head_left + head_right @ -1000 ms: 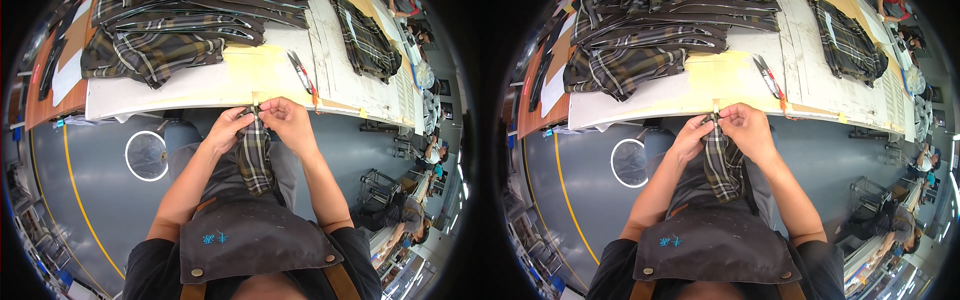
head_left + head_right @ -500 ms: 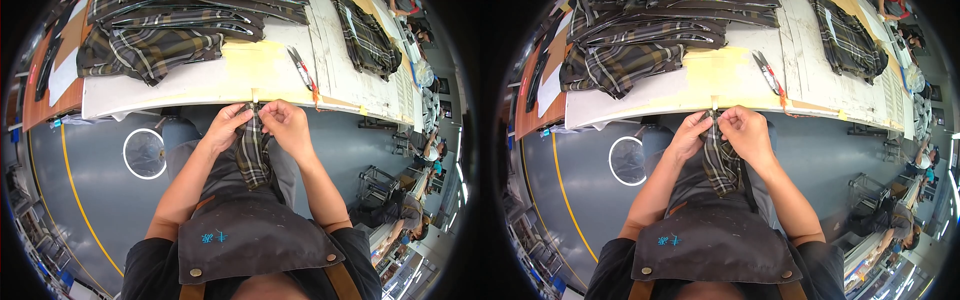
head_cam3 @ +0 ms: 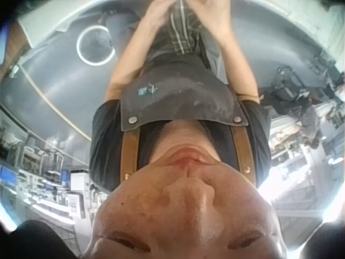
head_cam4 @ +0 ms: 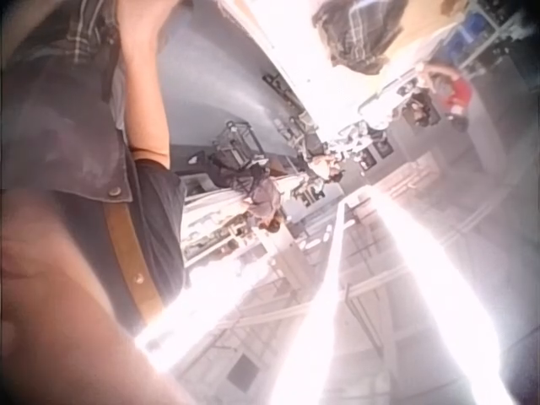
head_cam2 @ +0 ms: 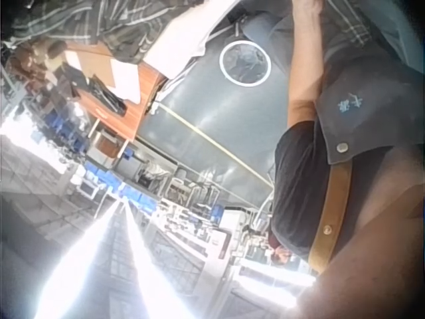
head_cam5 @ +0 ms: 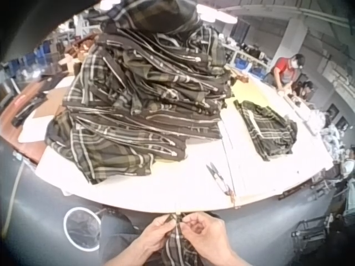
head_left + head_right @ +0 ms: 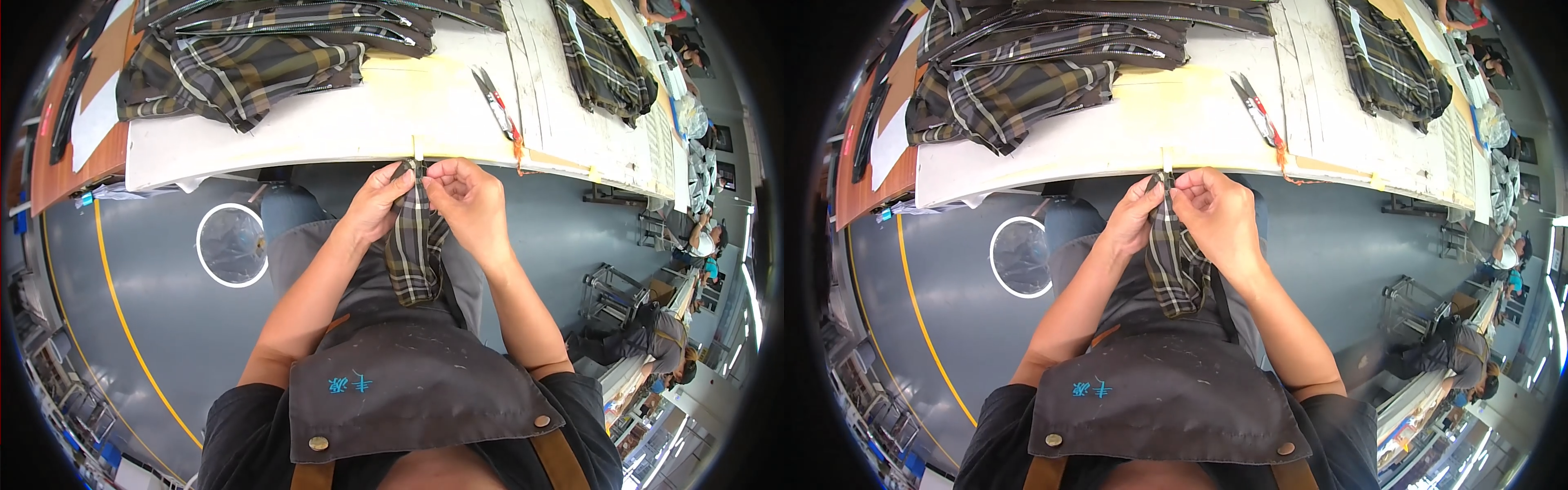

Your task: Trimming loose threads and inspecting seams on a plaid fabric component.

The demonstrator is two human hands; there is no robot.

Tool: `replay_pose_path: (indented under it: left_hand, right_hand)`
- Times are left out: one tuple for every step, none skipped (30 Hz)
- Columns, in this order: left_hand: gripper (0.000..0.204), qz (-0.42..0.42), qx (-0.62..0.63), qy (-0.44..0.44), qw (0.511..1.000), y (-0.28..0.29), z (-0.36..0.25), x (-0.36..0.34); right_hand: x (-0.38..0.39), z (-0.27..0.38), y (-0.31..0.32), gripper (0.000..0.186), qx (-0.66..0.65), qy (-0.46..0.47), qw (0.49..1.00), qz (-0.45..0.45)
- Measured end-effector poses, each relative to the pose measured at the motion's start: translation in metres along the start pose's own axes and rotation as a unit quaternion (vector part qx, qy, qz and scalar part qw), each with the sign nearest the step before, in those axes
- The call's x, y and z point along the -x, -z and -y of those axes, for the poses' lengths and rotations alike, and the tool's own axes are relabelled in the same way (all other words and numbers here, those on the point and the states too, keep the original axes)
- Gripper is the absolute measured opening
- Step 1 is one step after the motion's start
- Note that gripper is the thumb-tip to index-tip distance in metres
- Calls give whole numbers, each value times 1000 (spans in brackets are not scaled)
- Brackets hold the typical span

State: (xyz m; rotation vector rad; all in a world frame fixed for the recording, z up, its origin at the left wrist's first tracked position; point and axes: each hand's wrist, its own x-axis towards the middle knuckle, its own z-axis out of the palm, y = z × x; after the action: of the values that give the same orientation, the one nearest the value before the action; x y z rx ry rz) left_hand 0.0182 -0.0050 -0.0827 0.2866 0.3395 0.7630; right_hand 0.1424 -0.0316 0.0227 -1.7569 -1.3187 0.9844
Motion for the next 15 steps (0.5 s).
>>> replay_pose_path:
  left_hand:
    - [27,8,11,-2,1000,1,1,-1]
    - [27,8,11,-1,1000,2,2,-2]
    - [27,12,10,-7,1000,3,3,-3]
    - [28,16,8,-13,1000,3,4,-3]
    - [28,16,8,-12,1000,3,5,-4]
    - [28,-1,-17,-22,1000,3,7,-4]
    - [29,-17,-42,-31,998,3,7,-4]
    - [29,-17,-41,-31,999,2,7,-4]
    - [31,-20,-69,-37,997,1,7,-4]
    - [34,-23,-97,-43,994,0,6,-3]
    - [34,-23,-97,-43,994,-1,6,-3]
    - [34,-25,-90,-41,995,-2,6,-3]
    - [35,-26,-83,-40,995,-3,5,-2]
    - [35,-26,-83,-40,995,-3,5,-2]
    - [34,-25,-76,-38,996,-4,4,-2]
  right_hand:
    - [0,-1,-1,8,0,-1,1000,0]
    - [0,-2,-2,8,-4,-1,1000,-5]
    - [0,-3,-3,9,-9,-1,1000,-10]
    - [0,-2,-4,9,-8,-2,1000,-11]
    - [0,0,-6,8,11,12,999,-33]
    - [1,1,-9,7,30,26,998,-57]
    - [1,2,-11,7,30,25,998,-57]
    - [0,2,-13,7,47,38,995,-75]
    - [-1,2,-14,7,64,52,992,-93]
    - [-2,1,-16,7,65,51,992,-93]
    - [-3,-1,-18,8,73,53,990,-106]
    - [-3,-2,-19,9,80,54,988,-119]
    - [-4,-1,-20,9,80,54,988,-118]
    - [-4,0,-20,9,81,40,989,-116]
    - [-4,1,-21,9,81,27,990,-114]
